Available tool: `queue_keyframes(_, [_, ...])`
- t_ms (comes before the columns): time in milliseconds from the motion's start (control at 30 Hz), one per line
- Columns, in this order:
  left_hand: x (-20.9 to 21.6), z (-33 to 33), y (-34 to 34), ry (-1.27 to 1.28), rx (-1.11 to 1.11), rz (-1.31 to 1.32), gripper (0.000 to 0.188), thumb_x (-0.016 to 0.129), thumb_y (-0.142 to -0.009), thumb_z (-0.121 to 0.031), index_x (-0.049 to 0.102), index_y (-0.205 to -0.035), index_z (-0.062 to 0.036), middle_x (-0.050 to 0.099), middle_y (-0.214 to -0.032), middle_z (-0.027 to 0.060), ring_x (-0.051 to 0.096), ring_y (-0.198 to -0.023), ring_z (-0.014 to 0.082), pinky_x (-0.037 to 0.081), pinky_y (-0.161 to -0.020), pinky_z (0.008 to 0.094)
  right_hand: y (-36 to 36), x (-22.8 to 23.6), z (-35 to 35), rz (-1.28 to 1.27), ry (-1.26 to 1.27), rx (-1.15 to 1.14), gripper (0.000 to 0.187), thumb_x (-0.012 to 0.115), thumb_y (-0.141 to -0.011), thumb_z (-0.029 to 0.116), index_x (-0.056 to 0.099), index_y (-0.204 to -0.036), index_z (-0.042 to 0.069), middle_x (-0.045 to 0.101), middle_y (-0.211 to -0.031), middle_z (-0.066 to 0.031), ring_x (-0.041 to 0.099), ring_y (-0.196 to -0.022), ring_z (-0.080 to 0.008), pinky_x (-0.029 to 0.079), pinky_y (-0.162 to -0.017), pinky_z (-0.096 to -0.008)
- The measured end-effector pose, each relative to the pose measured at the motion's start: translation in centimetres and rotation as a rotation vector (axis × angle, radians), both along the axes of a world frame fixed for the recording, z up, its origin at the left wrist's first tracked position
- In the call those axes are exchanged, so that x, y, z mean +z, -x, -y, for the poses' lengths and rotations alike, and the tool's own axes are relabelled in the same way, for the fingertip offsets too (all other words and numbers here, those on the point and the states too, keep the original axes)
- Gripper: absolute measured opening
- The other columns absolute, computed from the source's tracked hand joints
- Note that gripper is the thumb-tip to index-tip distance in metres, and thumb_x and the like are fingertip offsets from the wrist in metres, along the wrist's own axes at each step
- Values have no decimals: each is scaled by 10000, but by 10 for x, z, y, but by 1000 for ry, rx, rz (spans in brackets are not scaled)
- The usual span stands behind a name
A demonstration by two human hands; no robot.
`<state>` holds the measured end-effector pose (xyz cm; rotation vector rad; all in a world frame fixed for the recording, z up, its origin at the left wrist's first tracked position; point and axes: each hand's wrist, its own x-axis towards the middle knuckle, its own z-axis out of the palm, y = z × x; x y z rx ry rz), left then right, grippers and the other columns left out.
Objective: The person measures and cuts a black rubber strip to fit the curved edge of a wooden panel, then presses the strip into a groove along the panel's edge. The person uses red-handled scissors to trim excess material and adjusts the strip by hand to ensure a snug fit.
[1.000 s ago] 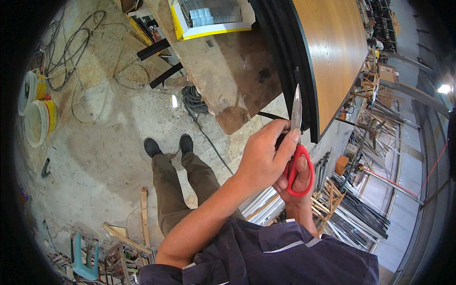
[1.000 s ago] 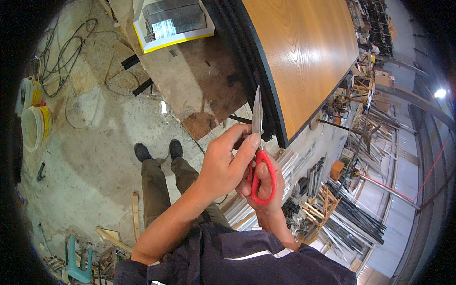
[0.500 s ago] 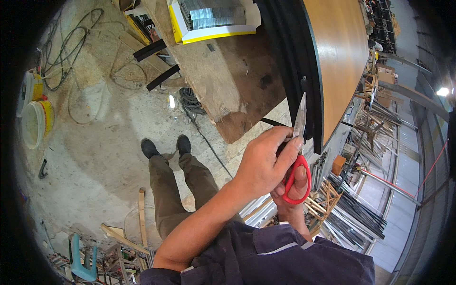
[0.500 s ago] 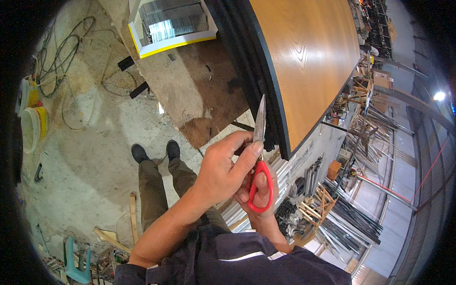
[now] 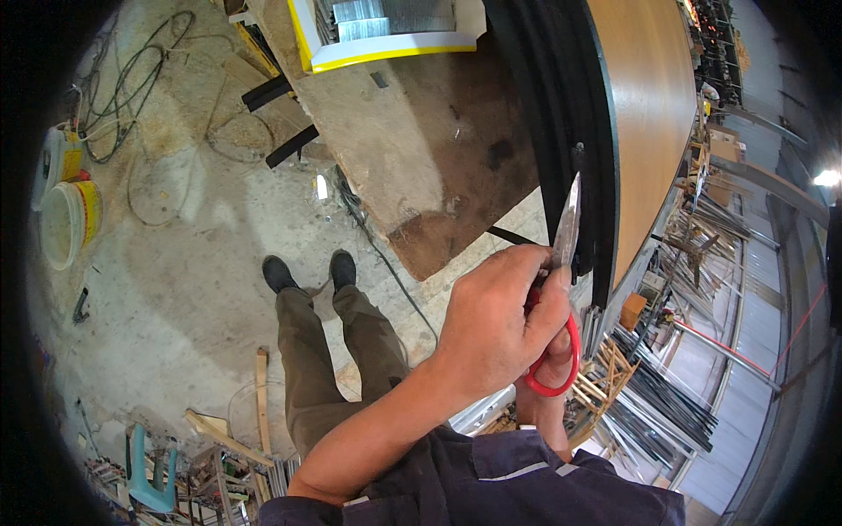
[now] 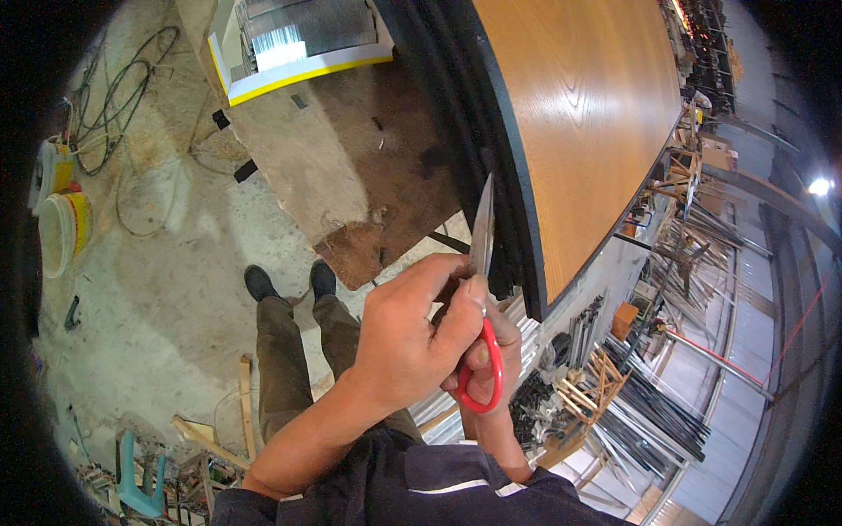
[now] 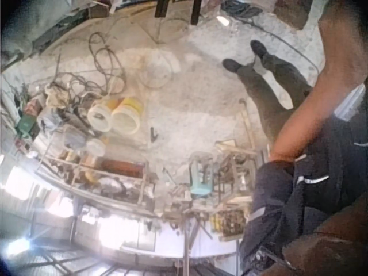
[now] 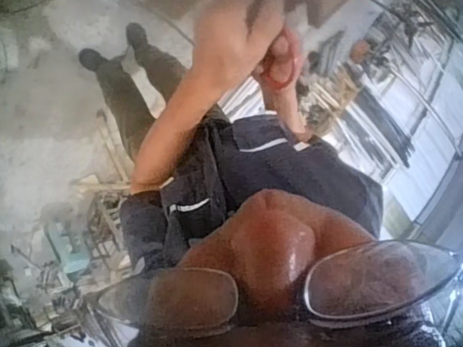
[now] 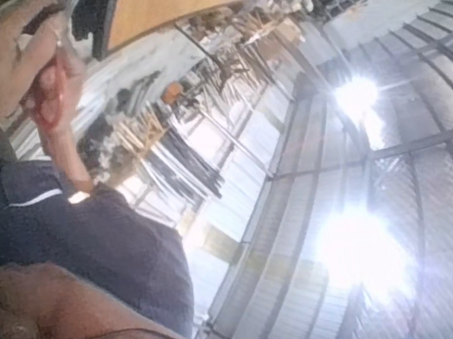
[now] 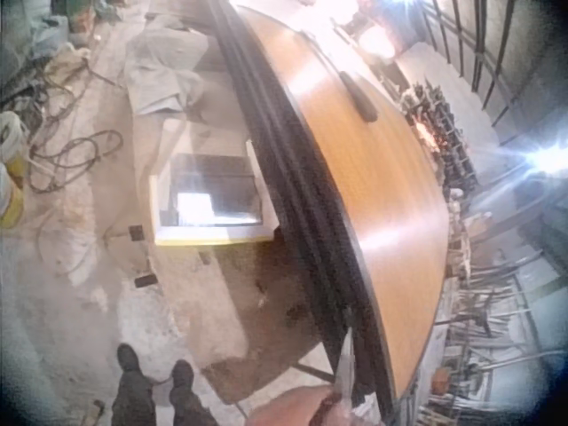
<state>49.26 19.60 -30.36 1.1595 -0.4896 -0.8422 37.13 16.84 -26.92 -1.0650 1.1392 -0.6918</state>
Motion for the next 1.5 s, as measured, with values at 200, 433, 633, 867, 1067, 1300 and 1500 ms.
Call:
queue_keyframes(200, [46,-2,-63,82,74,-184,282,519,-1068,-224,606,-1102,42,677,-919,84,597,-787,83,497,-720,248,-84,36,6,-77,72,109,608,676,-888,100,528,-1453,-68,647,-1070,-29,586,-845,-77,482,-755,-230])
queue_keyframes(433, [10,-69,-35,-207,-83,-223,348,647,-990,-208,587,-1212,52,656,-986,186,670,-888,245,525,-797,354,-45,18,-32,0,-195,396,535,606,-1014,96,438,-1501,-49,592,-1354,-103,560,-1217,-160,422,-1082,-322])
queue_keyframes(633, [29,-95,-19,-285,-162,-82,634,747,-916,-240,512,-1420,64,518,-1333,246,575,-1187,339,478,-995,410,-47,22,-22,-400,-217,488,463,589,-1006,14,490,-1452,-64,651,-1229,-133,619,-1103,-171,514,-949,-323])
queue_keyframes(867, [18,-107,-10,-419,-265,-118,452,624,-974,-121,555,-1374,81,570,-1149,175,615,-1024,295,486,-960,370,-11,33,-19,-498,128,898,497,636,-920,-39,541,-1407,-56,625,-1157,-227,633,-1076,-294,509,-917,-351])
queue_keyframes(1067, [5,-114,17,-202,-233,-571,497,455,-1048,-83,408,-1526,44,597,-1376,193,614,-1168,210,501,-993,341,30,77,16,-485,-110,734,339,569,-951,33,669,-1247,-98,712,-1165,-216,752,-981,-293,610,-814,-364])
queue_keyframes(1300, [7,-108,15,59,-272,-698,747,526,-1011,-222,189,-1644,-15,545,-1258,119,516,-919,137,451,-877,259,82,-10,87,-485,422,388,261,581,-991,104,686,-1160,-65,717,-1065,-67,616,-1028,-142,515,-864,-316])
queue_keyframes(1500, [7,-94,10,117,-354,-589,901,607,-949,-292,116,-1656,-26,506,-1199,102,543,-938,164,506,-837,328,71,0,101,-549,452,410,110,651,-940,50,717,-961,-35,655,-849,25,556,-779,-64,453,-694,-265])
